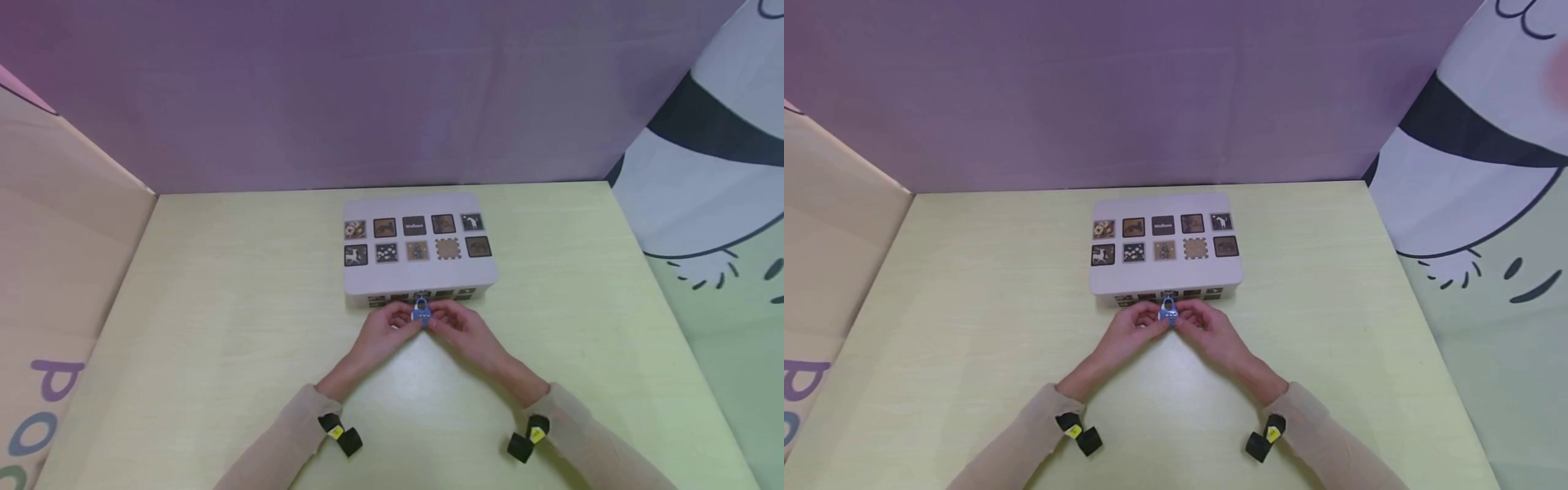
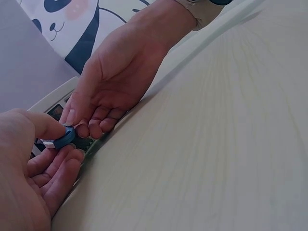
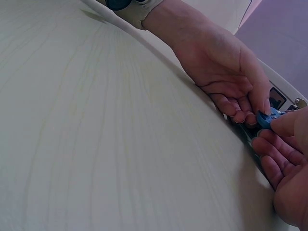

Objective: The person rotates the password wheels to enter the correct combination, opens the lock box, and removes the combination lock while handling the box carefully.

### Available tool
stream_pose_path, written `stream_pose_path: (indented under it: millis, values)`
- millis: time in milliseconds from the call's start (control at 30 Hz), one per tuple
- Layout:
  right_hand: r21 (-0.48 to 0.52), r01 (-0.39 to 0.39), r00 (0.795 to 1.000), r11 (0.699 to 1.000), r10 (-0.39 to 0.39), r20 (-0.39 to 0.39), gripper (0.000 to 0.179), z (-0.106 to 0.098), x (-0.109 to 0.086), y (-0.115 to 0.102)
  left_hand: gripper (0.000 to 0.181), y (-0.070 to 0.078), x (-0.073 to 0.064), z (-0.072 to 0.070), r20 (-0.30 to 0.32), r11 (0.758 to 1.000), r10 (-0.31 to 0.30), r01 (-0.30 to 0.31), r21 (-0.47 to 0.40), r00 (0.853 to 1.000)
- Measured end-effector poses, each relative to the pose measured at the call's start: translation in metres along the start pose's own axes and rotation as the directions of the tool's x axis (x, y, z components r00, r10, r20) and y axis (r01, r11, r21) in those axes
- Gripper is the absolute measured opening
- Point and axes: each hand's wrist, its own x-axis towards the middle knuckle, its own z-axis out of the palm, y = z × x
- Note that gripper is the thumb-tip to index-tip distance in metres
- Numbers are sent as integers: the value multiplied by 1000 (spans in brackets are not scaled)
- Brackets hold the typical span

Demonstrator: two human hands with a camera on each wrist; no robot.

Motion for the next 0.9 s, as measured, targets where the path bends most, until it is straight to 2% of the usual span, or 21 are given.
stream_pose_path:
  millis: [200,367,533,667,900]
  values:
    - [-10,7,1000,1000,-7,-5,30,0,0,2,29,-1,0,0,-1,1000,9,-9,-13,1000]
    - [-2,-4,1000,1000,4,0,30,-1,0,2,30,-2,1,0,9,999,-17,18,-35,1000]
    - [26,-23,1000,999,23,10,29,-2,0,1,28,0,3,-1,46,980,-89,96,-172,995]
    - [19,-23,1000,1000,23,2,24,-2,-1,2,26,1,4,-2,65,961,-115,127,-246,991]
    - [10,-14,1000,1000,14,-2,20,-3,0,4,25,3,4,-1,40,968,-105,112,-226,994]
